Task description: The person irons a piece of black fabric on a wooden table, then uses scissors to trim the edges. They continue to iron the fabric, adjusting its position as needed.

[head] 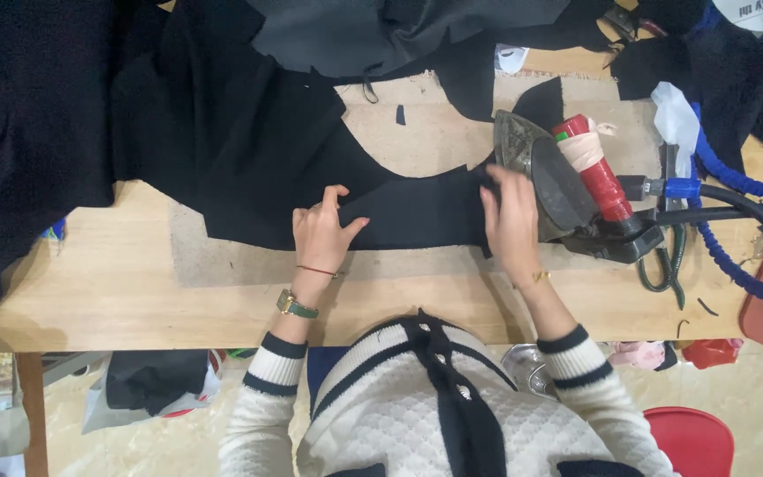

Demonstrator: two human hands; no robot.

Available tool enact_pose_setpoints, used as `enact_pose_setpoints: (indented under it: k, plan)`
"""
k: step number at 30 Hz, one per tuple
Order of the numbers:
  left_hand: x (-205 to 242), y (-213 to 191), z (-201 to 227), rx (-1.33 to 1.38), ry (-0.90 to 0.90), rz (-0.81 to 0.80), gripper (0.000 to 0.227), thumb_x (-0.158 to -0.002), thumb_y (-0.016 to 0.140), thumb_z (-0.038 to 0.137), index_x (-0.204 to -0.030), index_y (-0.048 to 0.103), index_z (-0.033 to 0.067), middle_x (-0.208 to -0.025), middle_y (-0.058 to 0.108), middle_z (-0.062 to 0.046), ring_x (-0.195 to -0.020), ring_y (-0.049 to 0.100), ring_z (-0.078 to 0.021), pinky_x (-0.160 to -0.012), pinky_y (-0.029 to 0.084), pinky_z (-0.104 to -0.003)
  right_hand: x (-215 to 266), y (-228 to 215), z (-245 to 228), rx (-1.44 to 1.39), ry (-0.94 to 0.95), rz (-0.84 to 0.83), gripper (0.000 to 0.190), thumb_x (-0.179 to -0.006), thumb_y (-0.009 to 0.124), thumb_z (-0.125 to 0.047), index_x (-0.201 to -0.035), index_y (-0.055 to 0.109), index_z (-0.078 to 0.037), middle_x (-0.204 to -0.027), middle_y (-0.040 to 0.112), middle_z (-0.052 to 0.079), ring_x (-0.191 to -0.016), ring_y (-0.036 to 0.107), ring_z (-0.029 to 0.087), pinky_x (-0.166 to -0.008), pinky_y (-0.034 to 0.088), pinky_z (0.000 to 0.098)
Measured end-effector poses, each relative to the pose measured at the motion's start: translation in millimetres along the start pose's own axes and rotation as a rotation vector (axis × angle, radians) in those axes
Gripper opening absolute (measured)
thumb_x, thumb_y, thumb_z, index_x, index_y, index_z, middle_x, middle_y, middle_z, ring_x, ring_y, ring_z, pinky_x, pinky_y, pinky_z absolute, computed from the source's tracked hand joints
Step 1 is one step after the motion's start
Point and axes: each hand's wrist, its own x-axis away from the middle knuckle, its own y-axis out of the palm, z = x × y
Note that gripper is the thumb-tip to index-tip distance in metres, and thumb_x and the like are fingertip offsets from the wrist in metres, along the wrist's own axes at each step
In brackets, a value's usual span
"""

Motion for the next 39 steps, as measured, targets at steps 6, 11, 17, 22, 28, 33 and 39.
enact_pose_setpoints:
  k: [6,11,17,22,28,33,39]
  plan:
    - [9.5,2.8,18.2,-0.133,0.07,0.221,0.052,-0.081,0.087,0.034,-0.123,0.059,0.0221,-0.105,0.063,-0.003,-0.104,0.061,-0.0232,-0.095,0.041,-0.047,72.1,17.3,5.9,0.13,-0.161,-0.149,0.032,-0.101,0.064,-0.025,-0.132,0.063,-0.018,-0.128,0.061,0.003,-0.122,0.054,0.022,-0.098,0.041,0.0374]
    - [29.6,20.8,55.6,-0.206,0.311,0.228,0.046,-0.092,0.074,0.038,-0.131,0.061,0.0177,-0.142,0.055,-0.012,-0.143,0.042,-0.0308,-0.118,0.019,-0.062,97.1,16.8,9.4,0.162,-0.115,-0.219,0.035,-0.104,0.058,-0.038,-0.134,0.061,-0.021,-0.139,0.058,0.002,-0.133,0.049,0.02,-0.107,0.036,0.039]
    - [42.9,43.4,64.8,-0.193,0.443,-0.013,0.065,-0.102,0.049,0.054,-0.158,0.037,0.0232,-0.17,0.024,-0.006,-0.156,0.021,-0.0278,-0.121,0.007,-0.066,102.2,2.5,14.2,0.11,-0.042,-0.233,0.031,-0.102,0.059,-0.035,-0.129,0.062,-0.021,-0.142,0.057,0.003,-0.137,0.048,0.023,-0.106,0.037,0.0427]
    - [44.1,46.1,71.6,-0.2,0.437,-0.003,0.067,-0.102,0.043,0.059,-0.157,0.037,0.0227,-0.169,0.025,-0.009,-0.156,0.021,-0.0307,-0.121,0.007,-0.067,120.7,-13.6,52.6,0.09,0.117,-0.072,0.024,-0.102,0.064,-0.023,-0.125,0.067,-0.016,-0.131,0.062,0.006,-0.129,0.055,0.024,-0.104,0.042,0.0406]
    - [38.1,83.0,99.9,-0.095,0.632,0.029,0.068,-0.101,0.037,0.062,-0.156,0.039,0.0228,-0.168,0.03,-0.007,-0.155,0.027,-0.0266,-0.123,0.008,-0.065,126.2,-19.4,49.3,0.023,0.072,-0.051,0.021,-0.098,0.067,-0.018,-0.119,0.067,-0.015,-0.121,0.061,0.003,-0.123,0.057,0.024,-0.102,0.046,0.0404]
    - [24.0,94.0,120.4,-0.122,0.714,0.0,0.072,-0.099,0.04,0.065,-0.159,0.032,0.0268,-0.169,0.026,-0.003,-0.156,0.022,-0.0232,-0.125,0.007,-0.064,110.8,-42.8,34.8,0.055,0.017,-0.017,0.02,-0.097,0.07,-0.018,-0.117,0.067,-0.015,-0.118,0.059,0.005,-0.122,0.057,0.026,-0.1,0.045,0.0414]
    - [16.7,103.6,121.3,-0.148,0.752,-0.01,0.076,-0.096,0.035,0.072,-0.159,0.031,0.0294,-0.168,0.026,-0.002,-0.156,0.02,-0.0225,-0.126,0.005,-0.064,55.0,-96.8,60.8,0.298,-0.119,0.279,0.036,-0.096,0.079,-0.021,-0.128,0.068,-0.009,-0.139,0.052,0.019,-0.132,0.044,0.042,-0.109,0.034,0.0537]
